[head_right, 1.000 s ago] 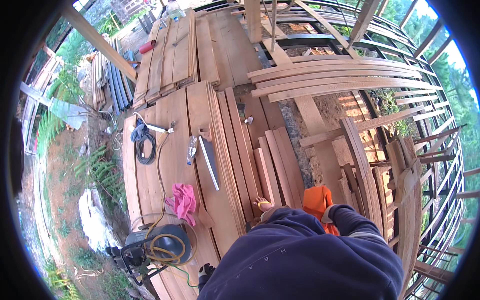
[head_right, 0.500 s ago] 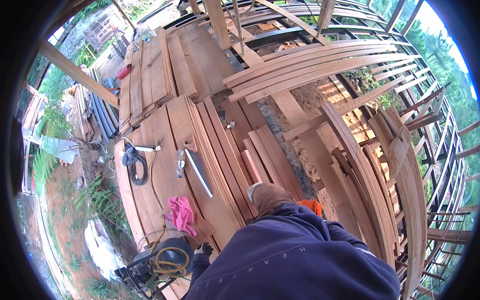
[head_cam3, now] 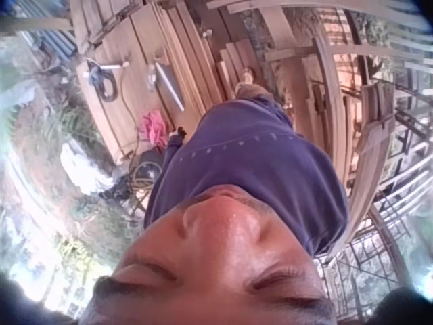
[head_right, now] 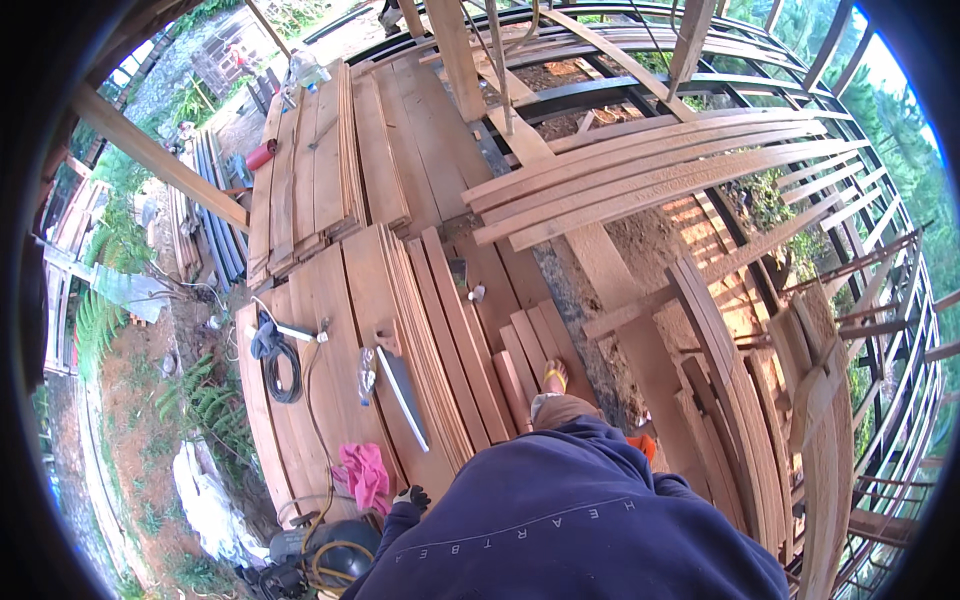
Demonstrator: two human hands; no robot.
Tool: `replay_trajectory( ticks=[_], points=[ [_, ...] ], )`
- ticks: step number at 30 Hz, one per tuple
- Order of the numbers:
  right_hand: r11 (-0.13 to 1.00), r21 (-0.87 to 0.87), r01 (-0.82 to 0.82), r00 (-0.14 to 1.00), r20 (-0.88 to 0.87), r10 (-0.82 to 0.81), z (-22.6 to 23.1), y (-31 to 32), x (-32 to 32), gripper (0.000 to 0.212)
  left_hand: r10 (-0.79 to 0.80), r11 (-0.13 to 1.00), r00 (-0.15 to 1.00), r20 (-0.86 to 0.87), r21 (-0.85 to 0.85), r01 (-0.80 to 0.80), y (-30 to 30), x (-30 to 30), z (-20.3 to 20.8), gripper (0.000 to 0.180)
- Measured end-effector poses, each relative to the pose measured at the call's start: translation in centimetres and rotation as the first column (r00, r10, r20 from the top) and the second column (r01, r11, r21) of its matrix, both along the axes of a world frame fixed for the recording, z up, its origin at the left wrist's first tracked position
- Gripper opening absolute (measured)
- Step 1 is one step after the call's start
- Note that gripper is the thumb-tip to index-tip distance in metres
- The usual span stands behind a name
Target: The person coils the power cord of a sander and places it into an orange bag, followed by a metal square and a hand tool, while sitting on a wooden platform.
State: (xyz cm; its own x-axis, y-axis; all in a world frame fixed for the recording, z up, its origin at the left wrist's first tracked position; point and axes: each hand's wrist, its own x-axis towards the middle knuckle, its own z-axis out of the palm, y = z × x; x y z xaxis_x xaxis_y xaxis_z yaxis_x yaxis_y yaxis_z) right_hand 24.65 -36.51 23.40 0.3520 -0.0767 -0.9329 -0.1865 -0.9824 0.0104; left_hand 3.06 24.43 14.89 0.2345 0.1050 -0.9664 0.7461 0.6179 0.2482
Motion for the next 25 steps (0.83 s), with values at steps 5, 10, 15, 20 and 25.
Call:
replay_trajectory(
  ticks=[5,10,15,20,25],
  points=[
    [0.999,0.019,0.030,0.999,-0.029,-0.029,-1.2,-1.7,7.4,0.057,0.055,0.996,0.986,0.156,-0.071,-0.045,1.7,11.8,-1.7,0.021],
    [1.000,-0.003,0.005,1.000,-0.009,-0.005,-2.9,-3.4,15.0,0.058,-0.115,0.978,0.900,0.420,0.207,0.028,1.7,29.1,-0.6,0.025],
    [0.992,-0.049,-0.119,0.993,-0.002,0.119,0.4,0.8,26.1,0.054,-0.241,0.917,0.893,0.380,0.390,0.082,2.9,39.6,4.0,0.018],
    [0.984,-0.140,-0.112,0.992,-0.066,0.104,2.8,5.1,37.7,0.043,-0.040,0.977,0.926,0.377,0.210,-0.043,11.1,38.4,-4.7,0.023],
    [0.988,0.023,-0.153,0.985,0.083,0.150,0.0,5.2,45.2,0.076,-0.006,0.959,0.998,0.057,0.283,-0.010,15.0,43.8,-7.6,0.019]
  ],
)
